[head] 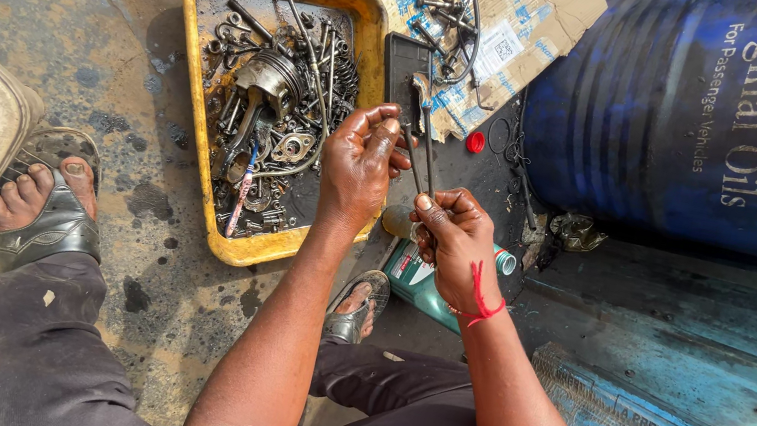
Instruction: The person cleans various metal engine components by scrubbing them with a brush, pouring liquid from a plastic bottle over them, and picking through a yellow container filled with nuts, bolts, and gears.
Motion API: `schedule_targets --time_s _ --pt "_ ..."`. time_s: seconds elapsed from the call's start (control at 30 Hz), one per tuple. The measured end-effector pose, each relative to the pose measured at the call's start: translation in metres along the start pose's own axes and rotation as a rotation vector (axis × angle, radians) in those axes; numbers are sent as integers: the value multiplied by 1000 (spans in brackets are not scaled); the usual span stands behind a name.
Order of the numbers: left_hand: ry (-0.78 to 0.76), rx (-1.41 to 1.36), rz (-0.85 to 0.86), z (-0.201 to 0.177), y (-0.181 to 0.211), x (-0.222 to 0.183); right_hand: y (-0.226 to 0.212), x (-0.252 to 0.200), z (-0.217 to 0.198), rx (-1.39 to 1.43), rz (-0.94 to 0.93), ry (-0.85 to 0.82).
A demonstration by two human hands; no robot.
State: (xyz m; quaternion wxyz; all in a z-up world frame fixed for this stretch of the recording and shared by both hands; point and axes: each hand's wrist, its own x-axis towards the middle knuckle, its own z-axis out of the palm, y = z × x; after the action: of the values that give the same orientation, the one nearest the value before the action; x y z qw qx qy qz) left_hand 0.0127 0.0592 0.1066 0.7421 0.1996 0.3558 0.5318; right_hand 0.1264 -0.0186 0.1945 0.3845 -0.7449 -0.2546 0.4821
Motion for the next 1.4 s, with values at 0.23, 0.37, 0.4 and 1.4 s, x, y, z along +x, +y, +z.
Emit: schedule_targets --time_s 0.23,0.37,0.4,1.4 --pt "-85 470 353 -10 4 1 4 -1 3 -142 -77 41" --pt "65 810 671 -5 0 -3 12 0 7 -262 -204 102" --pt "87 821 704 -4 -1 -4 13 0 9 -307 -268 109" --pt "443 -594 -158 -53 -52 27 7 -14 24 171 216 -115"
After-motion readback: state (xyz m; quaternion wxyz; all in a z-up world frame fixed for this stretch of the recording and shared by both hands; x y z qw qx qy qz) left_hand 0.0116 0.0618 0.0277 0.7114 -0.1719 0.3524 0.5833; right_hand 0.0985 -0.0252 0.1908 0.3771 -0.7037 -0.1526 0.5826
